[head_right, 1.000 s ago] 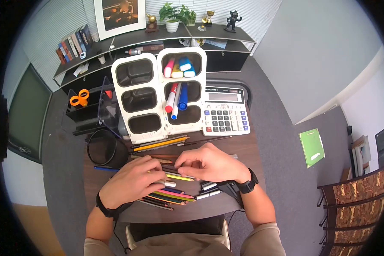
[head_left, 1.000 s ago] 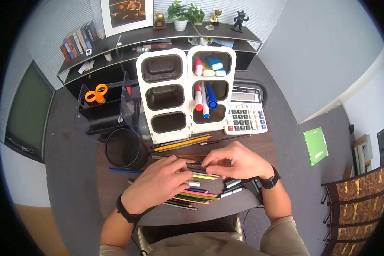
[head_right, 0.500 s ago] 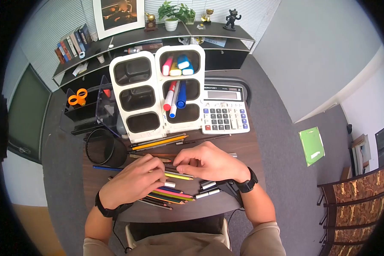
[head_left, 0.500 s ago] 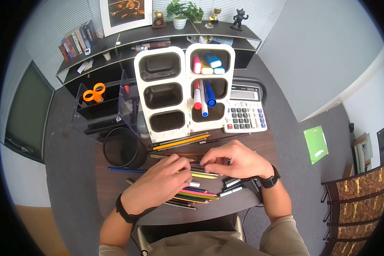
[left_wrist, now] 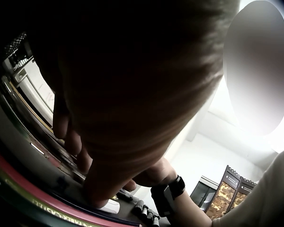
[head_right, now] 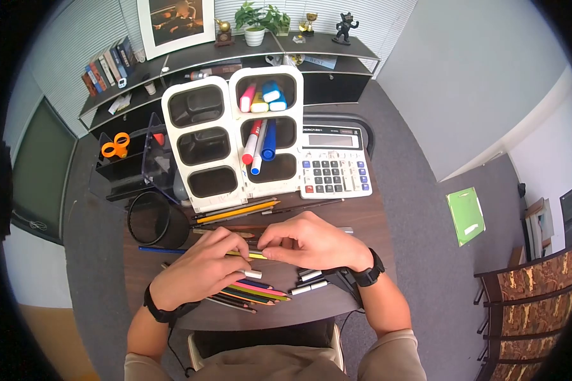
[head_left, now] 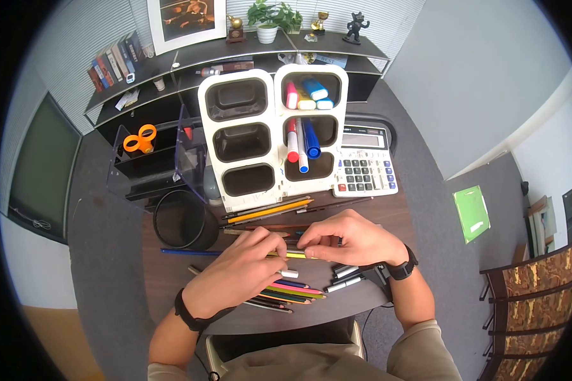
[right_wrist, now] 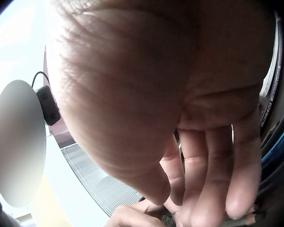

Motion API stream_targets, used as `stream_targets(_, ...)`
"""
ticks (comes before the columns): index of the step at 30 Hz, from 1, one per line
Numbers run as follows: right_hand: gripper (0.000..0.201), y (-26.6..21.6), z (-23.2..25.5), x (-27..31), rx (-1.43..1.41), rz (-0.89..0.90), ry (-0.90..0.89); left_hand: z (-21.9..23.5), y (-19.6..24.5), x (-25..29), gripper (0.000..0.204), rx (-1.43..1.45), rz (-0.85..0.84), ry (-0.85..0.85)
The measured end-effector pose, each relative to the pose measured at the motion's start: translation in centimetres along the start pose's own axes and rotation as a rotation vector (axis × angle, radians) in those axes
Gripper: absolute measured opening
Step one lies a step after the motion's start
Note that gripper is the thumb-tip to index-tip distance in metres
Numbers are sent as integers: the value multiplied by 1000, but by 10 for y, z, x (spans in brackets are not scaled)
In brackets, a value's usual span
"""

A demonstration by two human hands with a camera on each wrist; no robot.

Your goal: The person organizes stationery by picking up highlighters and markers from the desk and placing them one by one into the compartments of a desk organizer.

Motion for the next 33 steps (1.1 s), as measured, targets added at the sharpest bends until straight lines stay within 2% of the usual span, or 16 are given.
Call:
stream_targets(2,21,-2,2,0,46,-57,-57,0,1,-2,19,-15,-9,-5)
stream_targets(4,23,-2,2,0,21,-48,-45,3,4,-5,21,96,-44,125)
stream_targets(5,26,-2,1,0,-4,-39,-31,3,6,-5,21,96,-44,125)
stream_targets(7,26,-6,1,1,-95,-26,-36,7,8,-4,22,167,88,227)
stream_targets(9,26,-9,-1,3,-185,-13,-43,8,8,-6,23,214,82,242)
stream_targets(12,22,-11,-3,2,-146,47,10,10,11,-7,24,300,78,265)
stream_targets(14,17,-14,0,2,-44,178,131,8,13,-8,25,342,75,270)
stream_targets(15,17,-13,0,3,-44,178,131,6,14,-7,26,392,115,298)
stream_targets(17,14,-8,4,9,-164,190,328,4,11,-7,27,442,155,326)
stream_targets(18,16,-8,5,13,-290,156,374,4,8,-7,29,347,151,308)
stream_targets(20,15,-8,8,14,-514,125,434,1,2,-5,30,249,148,290)
stream_targets(24,14,-2,11,17,-486,138,412,4,5,-7,31,278,166,304)
stream_targets(27,13,-2,20,28,-487,366,801,7,10,-8,26,373,244,316)
stream_targets(28,15,2,26,29,-497,439,881,8,9,-8,22,434,286,340)
stream_targets(31,15,2,35,31,-444,486,1115,8,8,-7,18,398,275,341)
stream_targets(33,15,1,35,28,-384,468,1168,3,3,-7,15,351,239,343)
Point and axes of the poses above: each hand's wrist, its own x-axis away from the middle knuckle, its own z-axis out of the back of the hand, y = z × x, the point moved 2 cm from there along -x, towards the middle knuckle, and after that the axes turned 1 degree about z, right-handed, at the moved point
